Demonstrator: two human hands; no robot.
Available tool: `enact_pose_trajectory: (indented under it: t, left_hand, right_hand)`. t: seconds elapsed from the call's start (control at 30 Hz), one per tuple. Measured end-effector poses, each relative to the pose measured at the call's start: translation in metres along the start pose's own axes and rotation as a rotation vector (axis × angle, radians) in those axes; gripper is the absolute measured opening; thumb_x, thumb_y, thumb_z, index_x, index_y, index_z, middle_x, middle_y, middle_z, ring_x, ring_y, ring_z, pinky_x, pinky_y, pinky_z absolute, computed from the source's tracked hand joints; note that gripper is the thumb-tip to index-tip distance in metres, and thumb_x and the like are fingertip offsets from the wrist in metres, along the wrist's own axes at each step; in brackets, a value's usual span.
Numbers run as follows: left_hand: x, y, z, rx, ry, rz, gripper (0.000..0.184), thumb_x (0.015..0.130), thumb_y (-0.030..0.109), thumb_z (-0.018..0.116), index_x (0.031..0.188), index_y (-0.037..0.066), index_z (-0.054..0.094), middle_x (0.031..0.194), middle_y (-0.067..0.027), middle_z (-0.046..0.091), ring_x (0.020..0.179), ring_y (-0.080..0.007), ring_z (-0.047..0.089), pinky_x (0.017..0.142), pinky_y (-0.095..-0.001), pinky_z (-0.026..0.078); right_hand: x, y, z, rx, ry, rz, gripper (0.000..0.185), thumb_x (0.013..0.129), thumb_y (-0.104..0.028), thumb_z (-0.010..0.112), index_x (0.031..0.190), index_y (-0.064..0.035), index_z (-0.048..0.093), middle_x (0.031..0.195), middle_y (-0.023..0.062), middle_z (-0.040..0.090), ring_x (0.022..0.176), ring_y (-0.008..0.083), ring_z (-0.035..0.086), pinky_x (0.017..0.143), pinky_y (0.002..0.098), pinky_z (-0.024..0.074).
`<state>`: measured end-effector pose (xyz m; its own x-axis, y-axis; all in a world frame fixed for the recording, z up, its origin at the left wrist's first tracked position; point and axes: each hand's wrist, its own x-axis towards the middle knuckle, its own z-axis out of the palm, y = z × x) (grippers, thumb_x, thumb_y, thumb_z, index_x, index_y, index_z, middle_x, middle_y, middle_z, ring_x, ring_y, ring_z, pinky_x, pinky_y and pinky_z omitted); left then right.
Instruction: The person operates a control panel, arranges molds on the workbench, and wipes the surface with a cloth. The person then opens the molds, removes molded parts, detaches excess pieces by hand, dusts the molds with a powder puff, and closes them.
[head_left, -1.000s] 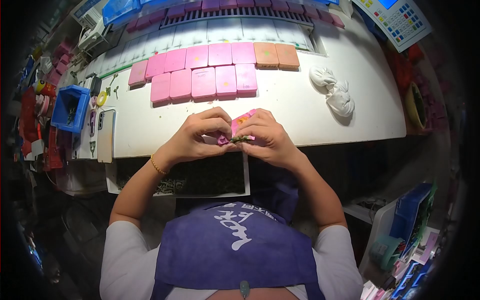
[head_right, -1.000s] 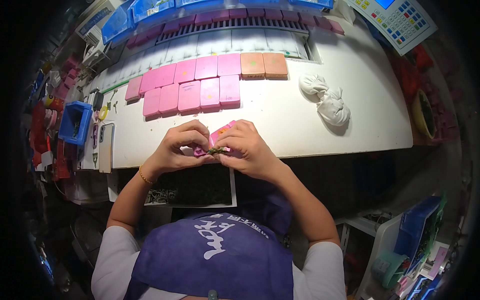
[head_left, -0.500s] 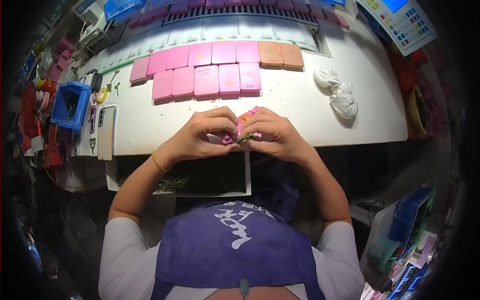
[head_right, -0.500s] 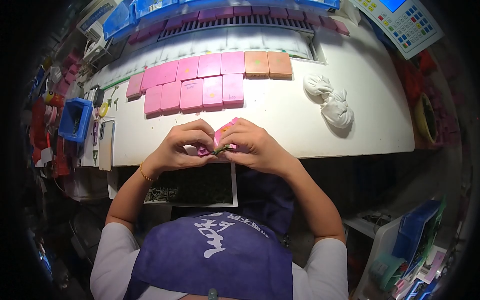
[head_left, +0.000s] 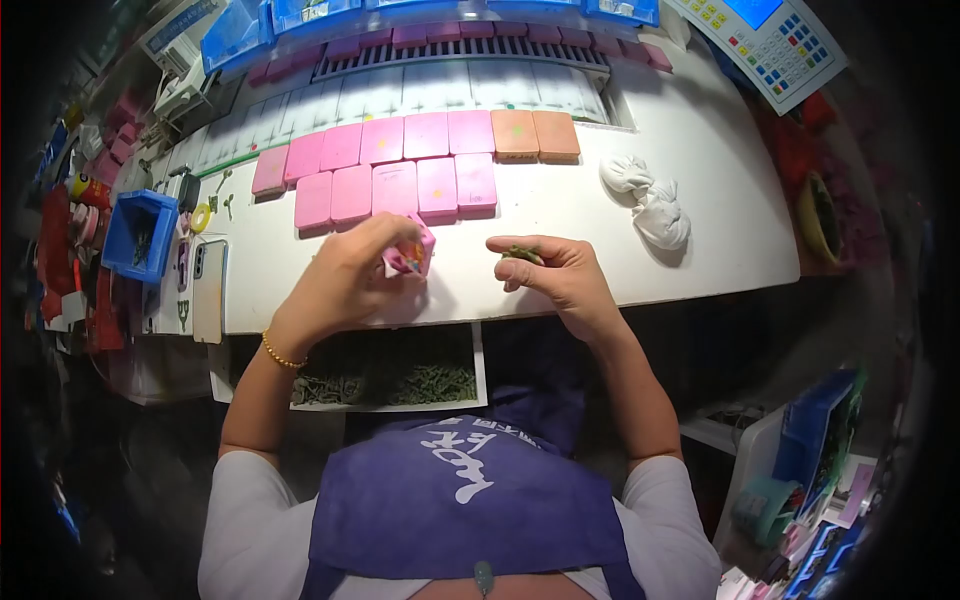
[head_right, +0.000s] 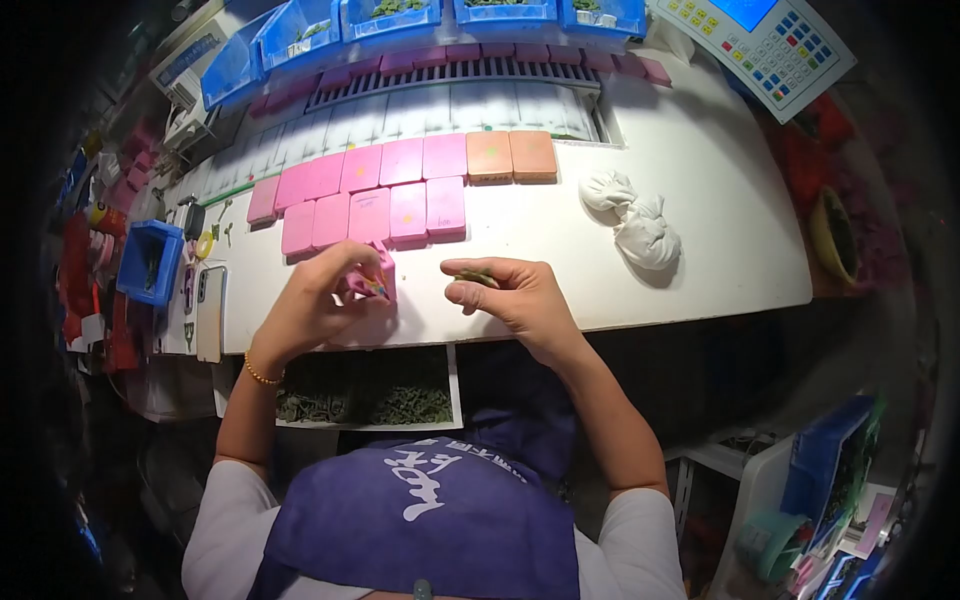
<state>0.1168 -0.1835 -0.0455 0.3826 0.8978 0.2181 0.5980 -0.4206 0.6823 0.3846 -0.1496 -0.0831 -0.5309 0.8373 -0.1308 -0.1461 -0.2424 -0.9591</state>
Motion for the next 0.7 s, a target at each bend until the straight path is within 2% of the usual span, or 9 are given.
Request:
enact_pose_trajectory:
  t: [0.07,0.13,0.27,0.33,0.43,0.53,0.6,0.7]
  left_hand:
    - [-0.002,0.003,-0.008,0.069,0.008,-0.108,0.038,0.076,0.008,0.083,0.109,0.007,0.065,0.102,-0.0046,0.064,0.068,-0.0099,0.057,0.058,-0.0263,0.047]
    - [-0.002,0.007,-0.006,0.027,0.092,-0.068,0.034,0.079,0.007,0.082,0.109,0.006,0.066,0.105,-0.0042,0.063,0.070,-0.0082,0.058,0.058,-0.0238,0.048]
    - [-0.010,0.013,0.021,-0.120,0.268,-0.083,0.026,0.084,0.006,0.078,0.107,0.006,0.067,0.107,-0.0039,0.061,0.076,-0.0065,0.060,0.059,-0.0195,0.050]
    - [-0.011,0.020,0.031,-0.137,0.343,-0.081,0.022,0.084,0.006,0.077,0.104,0.005,0.067,0.106,-0.0064,0.060,0.077,-0.0107,0.062,0.061,-0.0239,0.051]
    - [-0.014,0.012,0.040,-0.135,0.437,-0.128,0.021,0.084,0.005,0.077,0.103,0.004,0.067,0.109,-0.0086,0.059,0.077,-0.0123,0.063,0.061,-0.0255,0.052]
    - [-0.016,0.008,0.043,-0.128,0.586,-0.170,0.021,0.085,0.005,0.076,0.104,0.003,0.067,0.109,-0.0088,0.060,0.075,-0.0111,0.062,0.058,-0.0249,0.051]
    - [-0.018,0.011,0.043,-0.097,0.699,-0.173,0.021,0.085,0.005,0.076,0.104,0.003,0.067,0.108,-0.0091,0.060,0.073,-0.0103,0.061,0.058,-0.0240,0.050]
    - [-0.028,0.012,0.050,-0.047,0.705,-0.066,0.017,0.087,0.005,0.075,0.102,0.003,0.068,0.105,-0.0084,0.061,0.070,-0.0095,0.059,0.058,-0.0221,0.048]
  right_hand:
    - [0.000,-0.002,0.000,0.042,-0.008,0.066,0.036,0.091,-0.013,0.074,0.123,0.0026,0.067,0.098,0.0093,0.072,0.080,0.0099,0.063,0.073,0.0213,0.0518]
    - [0.000,-0.009,0.000,0.091,-0.024,0.160,0.044,0.093,-0.014,0.072,0.131,0.0042,0.061,0.098,0.0111,0.072,0.078,0.0092,0.063,0.070,0.0197,0.0511]
    - [0.002,-0.008,0.002,0.216,-0.059,0.161,0.057,0.099,-0.016,0.064,0.145,0.0072,0.041,0.113,0.0173,0.068,0.090,0.0143,0.067,0.080,0.0236,0.0554]
    - [-0.001,-0.014,0.013,0.327,-0.044,0.150,0.058,0.103,-0.018,0.057,0.149,0.0079,0.032,0.125,0.0210,0.063,0.099,0.0193,0.069,0.087,0.0272,0.0575]
    - [-0.003,-0.015,0.018,0.451,-0.023,0.136,0.054,0.108,-0.023,0.045,0.150,0.0078,0.030,0.136,0.0246,0.055,0.114,0.0264,0.065,0.098,0.0327,0.0562]
    - [-0.007,-0.020,0.030,0.468,0.057,0.084,0.052,0.109,-0.025,0.040,0.148,0.0080,0.033,0.137,0.0240,0.054,0.120,0.0275,0.062,0.103,0.0340,0.0536]
    - [-0.007,-0.020,0.040,0.516,0.093,0.044,0.051,0.109,-0.025,0.040,0.147,0.0083,0.034,0.138,0.0232,0.054,0.122,0.0278,0.061,0.104,0.0345,0.0528]
    - [-0.008,-0.014,0.051,0.526,0.106,-0.014,0.049,0.109,-0.025,0.041,0.148,0.0052,0.037,0.140,0.0192,0.054,0.126,0.0240,0.058,0.108,0.0342,0.0478]
